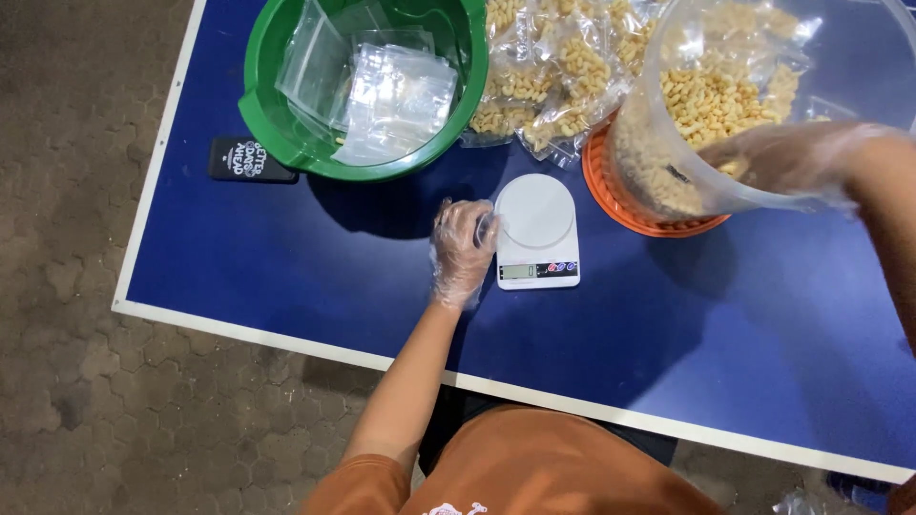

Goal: Weighing portions of snacks on a digital scale and placing them into small plastic bags for individual packaging.

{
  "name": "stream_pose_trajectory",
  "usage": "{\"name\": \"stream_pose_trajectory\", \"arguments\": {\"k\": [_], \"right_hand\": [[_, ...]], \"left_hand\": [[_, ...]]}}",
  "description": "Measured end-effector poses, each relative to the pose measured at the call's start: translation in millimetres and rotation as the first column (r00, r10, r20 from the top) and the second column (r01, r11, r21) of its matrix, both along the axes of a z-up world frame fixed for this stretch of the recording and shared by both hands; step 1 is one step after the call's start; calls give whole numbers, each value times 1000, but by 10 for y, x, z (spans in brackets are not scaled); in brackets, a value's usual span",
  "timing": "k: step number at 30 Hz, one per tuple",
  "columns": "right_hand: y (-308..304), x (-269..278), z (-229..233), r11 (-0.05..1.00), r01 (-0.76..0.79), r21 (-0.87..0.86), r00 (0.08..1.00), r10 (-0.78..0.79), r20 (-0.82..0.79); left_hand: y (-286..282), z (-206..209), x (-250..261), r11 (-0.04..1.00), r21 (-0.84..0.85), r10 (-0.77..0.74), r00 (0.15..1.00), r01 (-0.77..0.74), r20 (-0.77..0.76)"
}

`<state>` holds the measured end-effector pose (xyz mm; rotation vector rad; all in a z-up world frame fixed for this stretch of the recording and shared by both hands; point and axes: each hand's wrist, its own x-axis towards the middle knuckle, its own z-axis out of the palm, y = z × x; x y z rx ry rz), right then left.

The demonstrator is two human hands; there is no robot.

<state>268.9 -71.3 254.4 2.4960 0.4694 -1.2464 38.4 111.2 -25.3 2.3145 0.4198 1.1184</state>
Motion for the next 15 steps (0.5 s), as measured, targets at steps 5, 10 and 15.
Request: {"name": "stream_pose_trajectory", "arguments": {"k": [5, 10, 15], "right_hand": [[-2, 175, -364, 999, -48, 18, 998, 49, -26], [-51, 245, -421, 989, 5, 147, 1000, -4, -4], [-208, 679, -757, 940, -192, 283, 969, 135, 209]], "left_hand": [[56, 51, 85, 999, 7, -43, 998, 42, 45], [86, 39, 132, 999, 34, -31, 997, 28, 65], [91, 81, 112, 998, 22, -66, 993, 64, 102]]}}
